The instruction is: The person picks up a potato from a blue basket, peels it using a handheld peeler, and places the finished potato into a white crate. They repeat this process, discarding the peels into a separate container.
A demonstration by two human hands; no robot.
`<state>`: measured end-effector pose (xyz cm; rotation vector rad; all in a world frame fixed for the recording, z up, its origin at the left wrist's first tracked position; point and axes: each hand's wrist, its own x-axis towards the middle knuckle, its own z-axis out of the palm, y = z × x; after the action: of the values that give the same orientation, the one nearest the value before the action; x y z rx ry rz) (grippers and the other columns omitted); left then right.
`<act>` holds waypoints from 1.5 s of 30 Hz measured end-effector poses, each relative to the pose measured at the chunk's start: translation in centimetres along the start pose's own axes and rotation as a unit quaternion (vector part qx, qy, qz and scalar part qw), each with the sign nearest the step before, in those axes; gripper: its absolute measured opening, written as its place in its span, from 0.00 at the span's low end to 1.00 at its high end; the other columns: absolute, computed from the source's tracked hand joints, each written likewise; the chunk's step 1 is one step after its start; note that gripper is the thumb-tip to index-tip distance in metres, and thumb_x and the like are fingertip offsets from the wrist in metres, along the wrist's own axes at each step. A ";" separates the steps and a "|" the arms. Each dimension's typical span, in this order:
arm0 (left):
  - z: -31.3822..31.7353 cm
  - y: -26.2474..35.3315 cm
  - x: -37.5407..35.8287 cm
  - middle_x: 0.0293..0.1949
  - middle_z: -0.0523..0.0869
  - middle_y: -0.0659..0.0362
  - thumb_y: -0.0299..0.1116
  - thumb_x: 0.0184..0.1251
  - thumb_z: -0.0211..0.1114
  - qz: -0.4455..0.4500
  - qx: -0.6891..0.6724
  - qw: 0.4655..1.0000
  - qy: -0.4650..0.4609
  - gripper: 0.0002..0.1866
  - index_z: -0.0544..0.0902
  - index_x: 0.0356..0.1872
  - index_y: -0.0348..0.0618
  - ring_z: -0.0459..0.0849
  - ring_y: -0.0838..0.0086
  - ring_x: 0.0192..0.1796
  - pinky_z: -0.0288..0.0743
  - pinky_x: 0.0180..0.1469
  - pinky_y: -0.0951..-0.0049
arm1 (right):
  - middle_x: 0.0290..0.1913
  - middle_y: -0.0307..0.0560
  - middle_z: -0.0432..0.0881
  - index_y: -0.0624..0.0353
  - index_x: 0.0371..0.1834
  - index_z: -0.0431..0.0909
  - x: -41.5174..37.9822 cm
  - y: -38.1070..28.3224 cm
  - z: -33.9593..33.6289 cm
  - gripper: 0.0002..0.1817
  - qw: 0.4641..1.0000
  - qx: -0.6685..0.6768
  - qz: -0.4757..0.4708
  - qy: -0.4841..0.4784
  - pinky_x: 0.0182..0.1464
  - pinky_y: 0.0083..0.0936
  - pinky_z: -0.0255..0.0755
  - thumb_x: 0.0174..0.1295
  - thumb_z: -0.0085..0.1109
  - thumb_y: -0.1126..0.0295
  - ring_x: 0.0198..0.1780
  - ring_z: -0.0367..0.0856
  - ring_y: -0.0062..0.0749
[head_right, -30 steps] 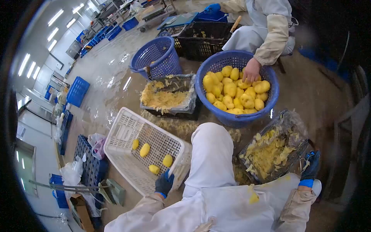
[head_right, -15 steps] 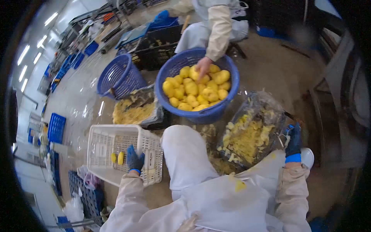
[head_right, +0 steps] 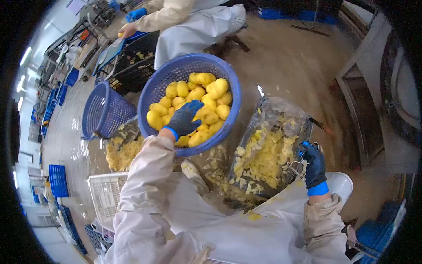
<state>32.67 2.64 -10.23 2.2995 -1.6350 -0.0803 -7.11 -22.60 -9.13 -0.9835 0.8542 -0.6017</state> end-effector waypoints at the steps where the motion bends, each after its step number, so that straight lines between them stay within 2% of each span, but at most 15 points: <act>1: 2.4 -0.6 1.3 0.60 0.70 0.49 0.41 0.52 0.64 0.025 0.040 0.999 -0.009 0.32 0.67 0.60 0.47 0.70 0.52 0.59 0.64 0.61 0.56 | 0.31 0.36 0.75 0.58 0.40 0.75 -0.4 -0.3 0.4 0.09 1.000 0.017 0.017 -0.008 0.36 0.16 0.68 0.62 0.53 0.66 0.32 0.74 0.22; 5: 4.5 1.9 4.1 0.60 0.69 0.52 0.43 0.45 0.68 0.010 0.130 0.971 -0.201 0.34 0.69 0.59 0.54 0.67 0.51 0.60 0.66 0.57 0.52 | 0.32 0.36 0.76 0.58 0.40 0.78 -2.9 -1.4 2.8 0.10 0.993 0.060 0.082 0.052 0.36 0.18 0.67 0.61 0.55 0.65 0.32 0.73 0.20; 7: 6.3 1.4 3.9 0.58 0.70 0.54 0.40 0.42 0.68 -0.045 0.171 0.976 -0.128 0.32 0.72 0.55 0.54 0.71 0.57 0.56 0.70 0.51 0.55 | 0.31 0.35 0.76 0.58 0.40 0.78 -4.2 -1.7 4.3 0.11 0.989 0.081 0.062 0.109 0.35 0.18 0.67 0.61 0.55 0.64 0.31 0.73 0.20; 9: 5.3 2.5 4.5 0.55 0.73 0.51 0.42 0.41 0.68 -0.073 0.170 0.967 -0.175 0.33 0.72 0.55 0.52 0.72 0.55 0.55 0.70 0.52 0.56 | 0.30 0.35 0.77 0.59 0.39 0.78 -5.4 -2.1 5.0 0.10 0.985 0.064 0.042 0.157 0.34 0.17 0.66 0.61 0.55 0.64 0.30 0.73 0.20; 13: 6.4 -0.6 3.5 0.47 0.78 0.44 0.50 0.38 0.71 -0.166 0.011 0.978 -0.126 0.39 0.72 0.54 0.41 0.75 0.51 0.52 0.69 0.55 0.57 | 0.30 0.36 0.78 0.59 0.38 0.79 -6.2 -0.3 3.2 0.11 0.986 0.031 -0.020 0.161 0.35 0.18 0.67 0.61 0.55 0.63 0.32 0.74 0.20; 17: 4.4 -3.3 1.2 0.44 0.78 0.46 0.46 0.52 0.66 -0.193 -0.207 0.958 -0.043 0.29 0.73 0.52 0.38 0.79 0.57 0.46 0.76 0.46 0.63 | 0.31 0.39 0.79 0.61 0.37 0.78 -6.0 1.7 1.0 0.12 0.986 -0.056 -0.072 0.136 0.40 0.21 0.67 0.63 0.52 0.63 0.33 0.74 0.21; 19: -0.9 0.2 -0.7 0.41 0.78 0.52 0.42 0.57 0.64 -0.355 -0.529 0.771 0.028 0.22 0.75 0.49 0.40 0.80 0.65 0.42 0.78 0.37 0.70 | 0.32 0.38 0.79 0.60 0.37 0.78 -5.4 2.1 0.5 0.12 0.983 -0.030 -0.098 0.151 0.40 0.22 0.67 0.63 0.51 0.63 0.34 0.74 0.21; 20: -1.8 -0.1 -1.5 0.39 0.78 0.58 0.42 0.59 0.63 -0.249 -0.559 0.788 0.060 0.18 0.76 0.47 0.43 0.80 0.72 0.39 0.77 0.32 0.76 | 0.32 0.38 0.79 0.60 0.37 0.78 -5.0 2.4 -0.1 0.11 0.984 -0.015 -0.122 0.128 0.41 0.20 0.68 0.63 0.51 0.63 0.34 0.74 0.22; 21: -2.8 -0.3 -2.7 0.38 0.79 0.59 0.42 0.63 0.59 -0.305 -0.697 0.647 0.060 0.15 0.76 0.47 0.48 0.80 0.71 0.38 0.77 0.32 0.76 | 0.32 0.38 0.79 0.60 0.37 0.78 -4.7 3.0 -0.5 0.11 0.985 -0.024 -0.129 0.114 0.41 0.20 0.68 0.63 0.51 0.63 0.34 0.74 0.22; 23: -7.4 4.5 -5.0 0.39 0.80 0.59 0.43 0.65 0.58 -0.273 -0.793 0.537 0.085 0.15 0.75 0.49 0.49 0.81 0.69 0.36 0.77 0.32 0.77 | 0.33 0.38 0.79 0.59 0.37 0.77 -4.4 3.2 -0.3 0.11 0.988 0.111 -0.060 0.092 0.40 0.19 0.69 0.63 0.52 0.63 0.35 0.75 0.23; 31: -6.4 15.0 -13.1 0.47 0.80 0.54 0.50 0.67 0.52 -0.094 -0.958 0.268 0.022 0.23 0.72 0.55 0.45 0.81 0.63 0.46 0.80 0.37 0.67 | 0.30 0.44 0.77 0.59 0.38 0.75 -12.4 0.5 6.6 0.10 0.963 0.242 -0.017 -0.116 0.42 0.26 0.72 0.64 0.52 0.64 0.35 0.76 0.32; 33: -5.3 16.1 -14.1 0.48 0.80 0.51 0.48 0.67 0.52 -0.093 -0.980 0.171 0.032 0.24 0.71 0.57 0.44 0.79 0.58 0.48 0.79 0.41 0.61 | 0.30 0.43 0.77 0.59 0.35 0.75 -15.7 -0.8 6.4 0.10 0.974 0.208 -0.023 -0.088 0.43 0.26 0.73 0.64 0.51 0.64 0.35 0.76 0.31; 35: -4.5 16.4 -14.9 0.49 0.79 0.52 0.45 0.65 0.54 -0.070 -0.985 0.155 0.022 0.22 0.72 0.56 0.43 0.78 0.59 0.50 0.78 0.45 0.59 | 0.29 0.41 0.77 0.58 0.34 0.75 -17.8 -1.4 5.9 0.10 0.976 0.207 -0.018 -0.072 0.44 0.26 0.73 0.64 0.51 0.63 0.34 0.76 0.30; 38: -3.5 16.3 -14.7 0.50 0.79 0.54 0.38 0.62 0.57 -0.096 -0.958 0.255 0.092 0.20 0.72 0.54 0.43 0.78 0.62 0.52 0.75 0.51 0.56 | 0.30 0.40 0.78 0.56 0.35 0.76 -18.9 -2.2 4.3 0.10 0.976 0.207 -0.004 -0.064 0.43 0.27 0.75 0.64 0.51 0.62 0.35 0.77 0.30; 45: -5.0 19.8 -14.1 0.51 0.78 0.53 0.35 0.62 0.58 -0.117 -0.969 0.202 0.085 0.21 0.69 0.55 0.40 0.77 0.60 0.52 0.74 0.55 0.56 | 0.31 0.40 0.78 0.56 0.36 0.76 -20.2 -4.5 2.8 0.10 0.974 0.225 -0.002 -0.010 0.40 0.20 0.76 0.65 0.49 0.63 0.40 0.79 0.30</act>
<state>10.89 11.03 -1.68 0.1644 0.0416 -1.0706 -15.92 -7.78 2.58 -0.5782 0.6578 -0.7479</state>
